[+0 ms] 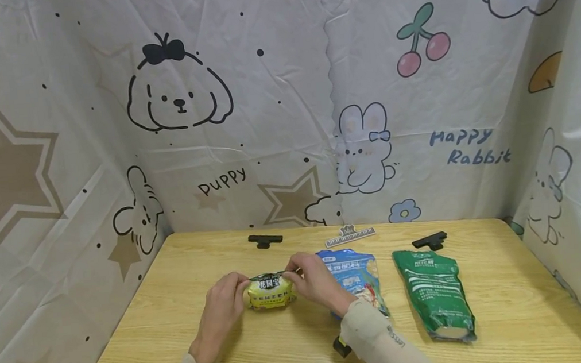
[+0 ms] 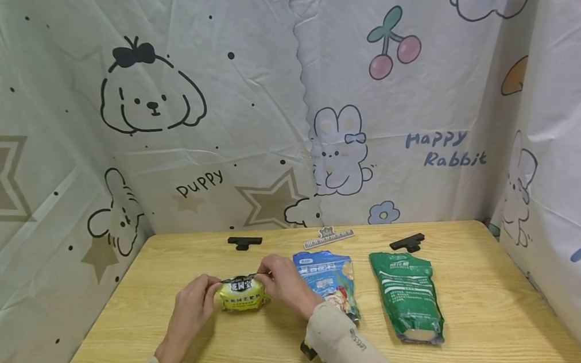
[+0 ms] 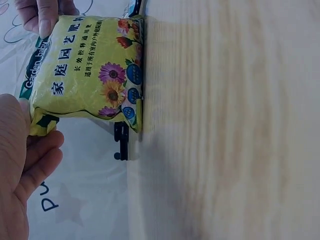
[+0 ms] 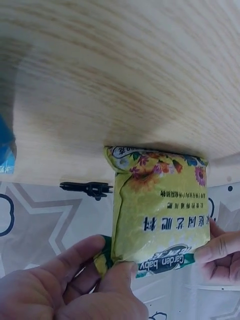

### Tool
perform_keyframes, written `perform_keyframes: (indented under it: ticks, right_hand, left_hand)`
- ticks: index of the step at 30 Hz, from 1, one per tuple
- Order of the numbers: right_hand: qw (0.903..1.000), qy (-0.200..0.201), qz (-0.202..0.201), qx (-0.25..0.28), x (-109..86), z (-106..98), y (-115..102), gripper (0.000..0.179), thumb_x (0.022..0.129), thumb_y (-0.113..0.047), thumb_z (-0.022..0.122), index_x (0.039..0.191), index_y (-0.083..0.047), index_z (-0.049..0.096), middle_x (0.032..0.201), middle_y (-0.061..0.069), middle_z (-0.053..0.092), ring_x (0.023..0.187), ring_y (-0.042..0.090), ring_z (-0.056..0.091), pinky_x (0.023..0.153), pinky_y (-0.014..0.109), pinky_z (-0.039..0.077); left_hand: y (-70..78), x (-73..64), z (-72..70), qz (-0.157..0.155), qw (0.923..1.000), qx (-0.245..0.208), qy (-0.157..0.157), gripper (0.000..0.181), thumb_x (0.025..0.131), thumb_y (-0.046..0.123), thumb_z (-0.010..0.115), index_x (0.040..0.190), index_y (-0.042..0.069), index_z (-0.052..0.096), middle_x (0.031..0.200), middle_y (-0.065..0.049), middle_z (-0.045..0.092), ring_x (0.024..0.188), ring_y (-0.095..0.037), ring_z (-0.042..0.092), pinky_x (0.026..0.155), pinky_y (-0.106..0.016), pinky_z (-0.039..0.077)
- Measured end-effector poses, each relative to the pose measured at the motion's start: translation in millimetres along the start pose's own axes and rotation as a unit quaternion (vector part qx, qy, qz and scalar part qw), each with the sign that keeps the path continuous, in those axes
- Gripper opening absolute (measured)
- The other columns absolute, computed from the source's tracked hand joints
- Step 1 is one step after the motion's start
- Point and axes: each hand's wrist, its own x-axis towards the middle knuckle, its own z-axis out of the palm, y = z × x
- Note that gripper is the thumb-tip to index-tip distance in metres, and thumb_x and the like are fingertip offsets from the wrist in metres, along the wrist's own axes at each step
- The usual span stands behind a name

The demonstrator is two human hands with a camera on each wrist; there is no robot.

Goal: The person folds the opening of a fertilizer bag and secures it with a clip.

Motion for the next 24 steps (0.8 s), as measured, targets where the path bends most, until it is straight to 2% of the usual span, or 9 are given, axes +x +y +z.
perform_keyframes:
  ticks: [3, 6, 10, 13, 20, 24]
  right_hand:
    - [0.9998, -0.017, 0.005, -0.003, -0.6, -2, -1, 0.006, 0.097, -0.009, 0.067, 0.093, -0.009, 0.071, 0.093, 0.005, 0.072, 0.085, 0.016, 0.070, 0.074, 0.021, 0.057]
    - [0.9996, -0.025, 0.004, -0.011, -1.2, -4, 0, 0.006, 0.098, -0.009, 0.066, 0.093, -0.008, 0.070, 0.092, 0.004, 0.071, 0.083, 0.014, 0.068, 0.073, 0.021, 0.055]
    - [0.9992, -0.022, -0.003, -0.032, -1.9, -5, 1, 0.007, 0.097, -0.011, 0.067, 0.091, -0.010, 0.069, 0.089, 0.002, 0.069, 0.078, 0.010, 0.062, 0.070, 0.020, 0.052]
    - [0.9984, -0.014, -0.007, -0.054, -2.5, -6, 1, 0.011, 0.097, -0.013, 0.068, 0.086, -0.011, 0.067, 0.085, 0.001, 0.067, 0.073, 0.008, 0.056, 0.067, 0.019, 0.049]
    - [0.9963, -0.002, -0.041, -0.075, -3.3, -3, 4, 0.023, 0.097, -0.014, 0.068, 0.075, -0.011, 0.061, 0.076, -0.003, 0.059, 0.065, 0.004, 0.045, 0.061, 0.019, 0.041]
    - [0.9957, -0.003, -0.050, -0.077, -2.1, -3, 5, 0.029, 0.097, -0.014, 0.069, 0.071, -0.013, 0.055, 0.071, -0.004, 0.055, 0.063, 0.004, 0.041, 0.059, 0.018, 0.038]
  left_hand:
    - [-0.4, -2.6, -0.5, 0.000, 0.9999, 0.010, -0.004, 0.009, 0.090, -0.003, 0.070, 0.091, 0.005, 0.066, 0.082, -0.005, 0.071, 0.074, -0.016, 0.069, 0.065, -0.028, 0.059]
    - [-2.1, -5.3, 0.7, 0.014, 0.9996, 0.022, 0.006, 0.012, 0.088, -0.007, 0.072, 0.090, 0.002, 0.065, 0.081, -0.007, 0.072, 0.073, -0.018, 0.071, 0.065, -0.027, 0.060]
    - [-4.8, -6.5, 3.4, 0.039, 0.9978, 0.045, 0.029, 0.014, 0.084, -0.007, 0.075, 0.087, 0.001, 0.064, 0.075, -0.007, 0.070, 0.066, -0.016, 0.069, 0.061, -0.024, 0.058]
    - [-5.4, -5.8, 4.0, 0.050, 0.9967, 0.054, 0.033, 0.014, 0.085, -0.004, 0.076, 0.086, 0.002, 0.063, 0.073, -0.006, 0.069, 0.064, -0.015, 0.067, 0.059, -0.023, 0.057]
    - [-7.6, -4.8, -2.3, 0.060, 0.9944, 0.086, 0.003, 0.013, 0.088, -0.003, 0.071, 0.085, 0.007, 0.063, 0.076, -0.003, 0.068, 0.069, -0.014, 0.062, 0.062, -0.027, 0.055]
    - [-8.3, -4.2, -6.3, 0.074, 0.9907, 0.112, -0.023, 0.017, 0.082, -0.008, 0.068, 0.084, 0.008, 0.063, 0.080, -0.002, 0.071, 0.072, -0.015, 0.059, 0.064, -0.028, 0.052]
